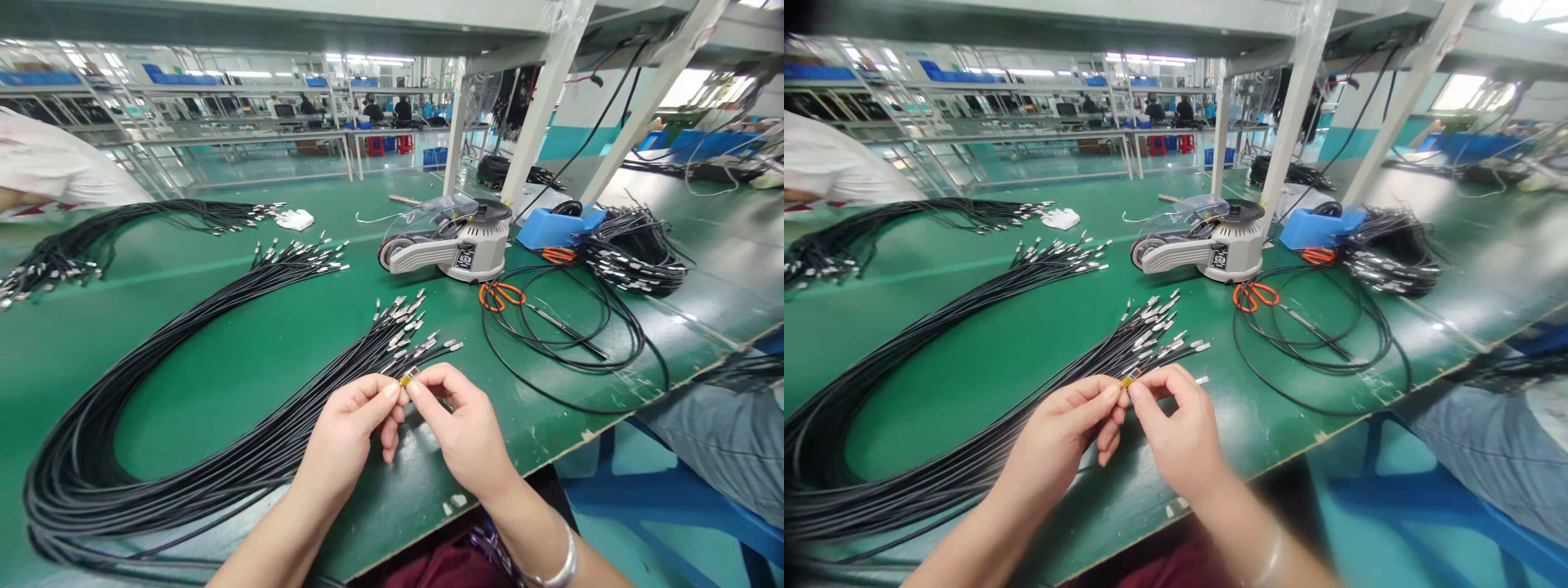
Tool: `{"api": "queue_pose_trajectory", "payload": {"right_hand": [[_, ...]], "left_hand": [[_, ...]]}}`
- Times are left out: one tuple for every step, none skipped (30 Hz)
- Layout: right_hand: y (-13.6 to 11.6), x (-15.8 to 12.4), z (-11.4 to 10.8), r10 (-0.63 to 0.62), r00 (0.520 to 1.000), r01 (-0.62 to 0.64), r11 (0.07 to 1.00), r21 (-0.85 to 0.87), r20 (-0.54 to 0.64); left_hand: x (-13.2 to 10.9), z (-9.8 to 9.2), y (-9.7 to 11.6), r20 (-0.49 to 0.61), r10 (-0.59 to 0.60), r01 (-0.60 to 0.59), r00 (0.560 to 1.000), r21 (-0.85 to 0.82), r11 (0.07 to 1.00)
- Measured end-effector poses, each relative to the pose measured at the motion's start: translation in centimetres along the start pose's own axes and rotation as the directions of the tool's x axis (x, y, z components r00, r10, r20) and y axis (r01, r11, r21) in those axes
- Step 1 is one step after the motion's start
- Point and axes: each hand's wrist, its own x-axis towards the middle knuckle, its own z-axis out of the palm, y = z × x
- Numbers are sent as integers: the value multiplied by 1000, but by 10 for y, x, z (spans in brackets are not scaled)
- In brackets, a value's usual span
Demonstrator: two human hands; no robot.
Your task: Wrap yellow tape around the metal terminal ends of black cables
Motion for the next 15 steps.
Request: {"api": "queue_pose_trajectory", "payload": {"right_hand": [[1, 1, -1, -22, 1000, 22, 1000, -3, 7], [1, 1, -3, -52, 999, 52, 999, -5, 15], [2, 2, -5, -88, 996, 88, 996, -6, 25], [4, 3, -7, -130, 991, 130, 991, -6, 39], [5, 5, -9, -170, 984, 171, 985, -4, 58], [6, 7, -12, -209, 975, 209, 978, -1, 78], [8, 8, -14, -243, 965, 243, 970, 5, 99], [9, 10, -17, -269, 955, 270, 963, 14, 124], [9, 12, -19, -288, 945, 287, 957, 26, 157], [9, 13, -20, -305, 932, 303, 952, 45, 197], [9, 15, -22, -323, 915, 316, 946, 71, 242], [8, 16, -23, -342, 894, 326, 940, 102, 291], [8, 16, -25, -357, 872, 332, 934, 131, 335], [7, 17, -26, -371, 854, 337, 929, 155, 365], [6, 18, -28, -379, 843, 340, 925, 168, 381]], "left_hand": [[1, -2, 1, 37, -13, 15, 999, -32, 999], [2, -4, 2, 80, -30, 35, 996, -63, 997], [3, -6, 3, 128, -52, 65, 990, -95, 993], [4, -8, 4, 182, -79, 102, 980, -123, 987], [4, -10, 4, 239, -107, 145, 965, -148, 978], [5, -11, 5, 294, -130, 186, 947, -170, 968], [5, -13, 5, 343, -148, 223, 928, -189, 956], [5, -14, 5, 380, -161, 252, 911, -204, 946], [4, -15, 6, 408, -172, 276, 897, -212, 937], [3, -16, 6, 435, -184, 298, 882, -212, 930], [3, -16, 6, 460, -199, 323, 865, -209, 923], [2, -17, 7, 487, -216, 348, 846, -198, 916], [1, -17, 7, 515, -234, 372, 825, -183, 910], [1, -17, 8, 535, -249, 389, 807, -165, 906], [1, -17, 8, 541, -260, 393, 800, -144, 908]]}}
